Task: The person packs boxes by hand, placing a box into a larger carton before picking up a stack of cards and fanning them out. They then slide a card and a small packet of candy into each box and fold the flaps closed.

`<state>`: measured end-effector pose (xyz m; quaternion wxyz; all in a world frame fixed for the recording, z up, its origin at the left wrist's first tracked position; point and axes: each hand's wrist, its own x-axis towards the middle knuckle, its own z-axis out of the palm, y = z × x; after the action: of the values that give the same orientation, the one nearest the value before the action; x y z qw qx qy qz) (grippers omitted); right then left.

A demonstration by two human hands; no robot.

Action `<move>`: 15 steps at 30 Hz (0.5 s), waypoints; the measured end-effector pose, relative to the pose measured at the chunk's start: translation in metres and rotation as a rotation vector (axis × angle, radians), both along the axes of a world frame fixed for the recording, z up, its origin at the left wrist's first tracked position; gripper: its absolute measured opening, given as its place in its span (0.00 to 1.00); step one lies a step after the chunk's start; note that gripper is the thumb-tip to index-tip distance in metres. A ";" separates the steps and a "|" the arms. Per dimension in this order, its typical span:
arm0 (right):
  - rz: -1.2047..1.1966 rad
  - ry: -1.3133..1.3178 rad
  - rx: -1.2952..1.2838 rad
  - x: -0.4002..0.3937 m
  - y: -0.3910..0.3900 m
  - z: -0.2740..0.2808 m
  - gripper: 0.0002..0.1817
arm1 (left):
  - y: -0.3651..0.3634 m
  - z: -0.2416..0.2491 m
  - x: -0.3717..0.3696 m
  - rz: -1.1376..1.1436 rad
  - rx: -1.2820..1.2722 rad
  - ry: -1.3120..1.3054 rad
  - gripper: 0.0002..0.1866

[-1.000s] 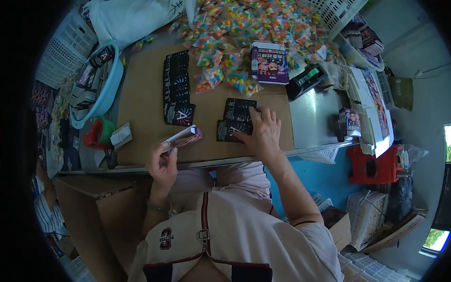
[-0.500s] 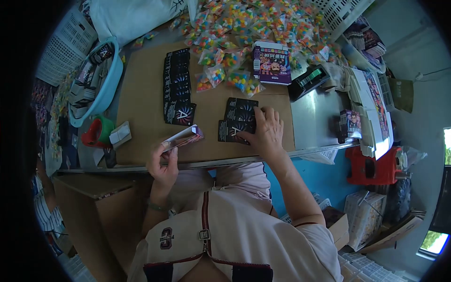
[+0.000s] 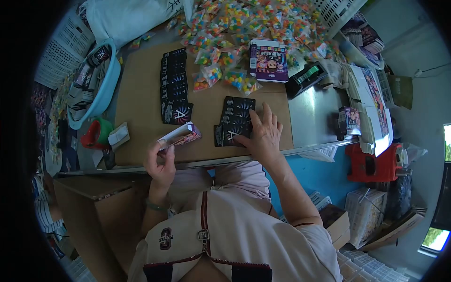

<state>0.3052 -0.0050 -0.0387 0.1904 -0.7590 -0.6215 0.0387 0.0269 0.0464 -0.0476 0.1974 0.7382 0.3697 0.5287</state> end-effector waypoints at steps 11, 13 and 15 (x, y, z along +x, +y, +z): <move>0.050 0.027 0.043 -0.005 0.005 0.005 0.30 | -0.003 0.003 0.001 0.058 0.067 0.094 0.13; 0.132 0.315 0.060 -0.012 -0.004 -0.005 0.22 | 0.001 0.008 0.002 0.048 0.120 0.108 0.13; 0.216 0.374 0.159 -0.026 -0.014 -0.014 0.20 | 0.007 0.011 0.003 0.031 0.173 0.122 0.13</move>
<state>0.2794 -0.0194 -0.0532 0.3560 -0.6504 -0.6541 0.1497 0.0298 0.0530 -0.0369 0.1019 0.7773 0.3456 0.5157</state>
